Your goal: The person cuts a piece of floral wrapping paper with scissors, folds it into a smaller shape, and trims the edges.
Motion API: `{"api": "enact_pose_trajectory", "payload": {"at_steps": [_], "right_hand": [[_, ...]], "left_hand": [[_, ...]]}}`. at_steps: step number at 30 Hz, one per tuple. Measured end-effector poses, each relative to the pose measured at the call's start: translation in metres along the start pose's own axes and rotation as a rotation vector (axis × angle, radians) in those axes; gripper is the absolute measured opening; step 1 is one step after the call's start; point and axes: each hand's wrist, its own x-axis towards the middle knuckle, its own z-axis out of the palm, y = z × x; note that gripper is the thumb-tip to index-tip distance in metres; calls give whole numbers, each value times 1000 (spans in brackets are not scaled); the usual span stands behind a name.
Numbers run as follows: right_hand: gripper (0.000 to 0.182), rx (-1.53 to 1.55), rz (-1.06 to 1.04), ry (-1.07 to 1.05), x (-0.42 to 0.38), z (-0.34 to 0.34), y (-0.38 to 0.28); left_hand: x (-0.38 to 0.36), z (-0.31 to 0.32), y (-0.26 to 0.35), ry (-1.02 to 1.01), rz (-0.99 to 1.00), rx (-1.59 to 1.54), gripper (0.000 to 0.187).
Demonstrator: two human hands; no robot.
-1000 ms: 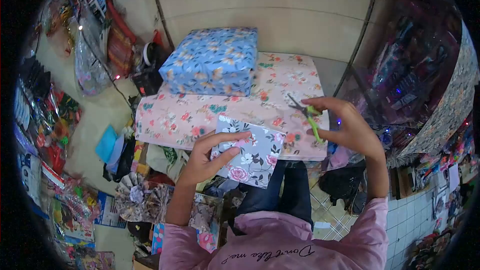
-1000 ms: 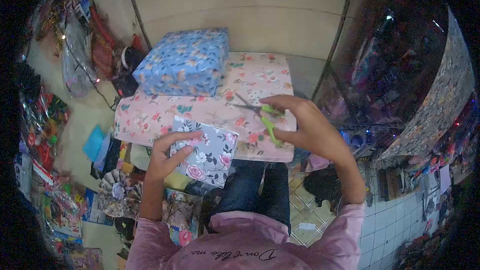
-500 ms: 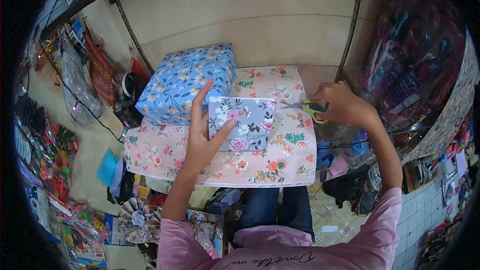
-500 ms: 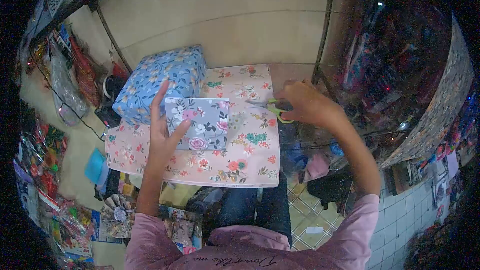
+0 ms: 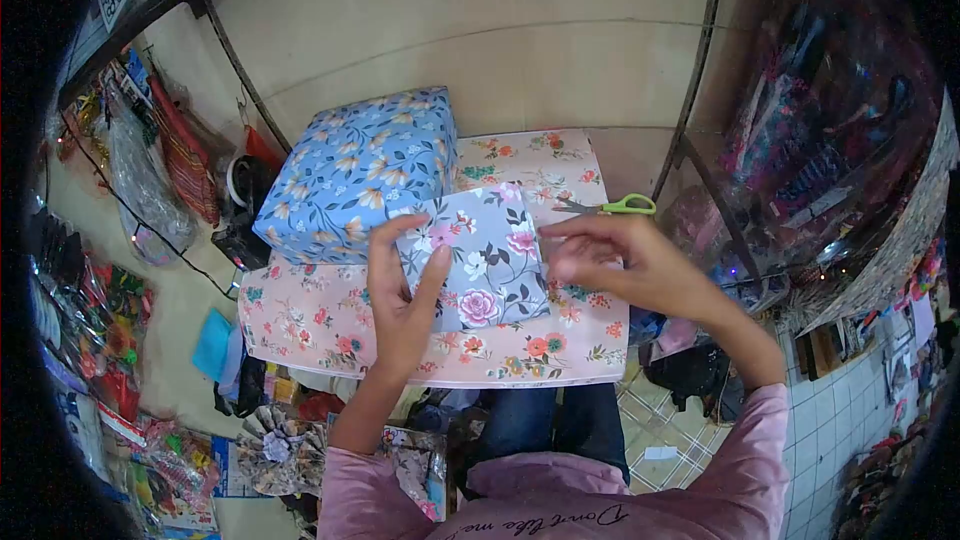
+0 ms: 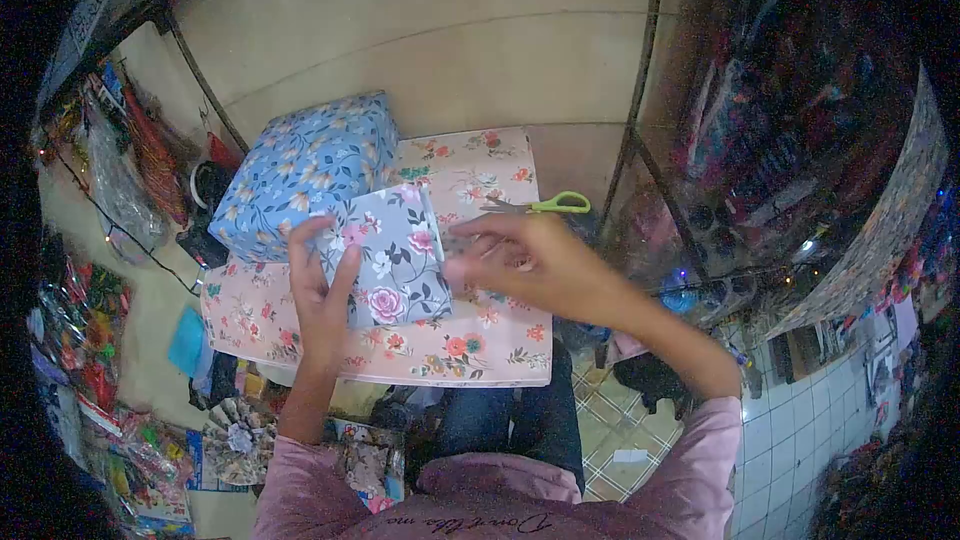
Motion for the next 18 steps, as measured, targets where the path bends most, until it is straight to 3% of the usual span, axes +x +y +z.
{"api": "enact_pose_trajectory", "payload": {"at_steps": [1,4,7,8,11,15,16,18], "right_hand": [[18,44,46,-43,1,4,5],[9,240,124,-140,4,10,14],[15,139,126,-203,2,-2,19],[16,96,93,-210,0,-4,20],[20,-29,-6,-241,-2,-8,18],[25,-153,-89,-322,1,-14,-2],[26,-180,-97,-339,1,-15,-5],[25,-235,-79,-263,-2,-18,-5]], "left_hand": [[-1,-1,-2,-4,49,139,36],[-9,5,7,-18,-82,-4,24],[-3,-3,14,-67,342,276,19],[-5,-7,27,-56,439,503,19],[-8,-12,55,-309,385,645,23],[0,-9,49,-541,10,281,28],[2,-8,44,-579,75,260,31],[1,-8,31,-550,-121,82,33]]}}
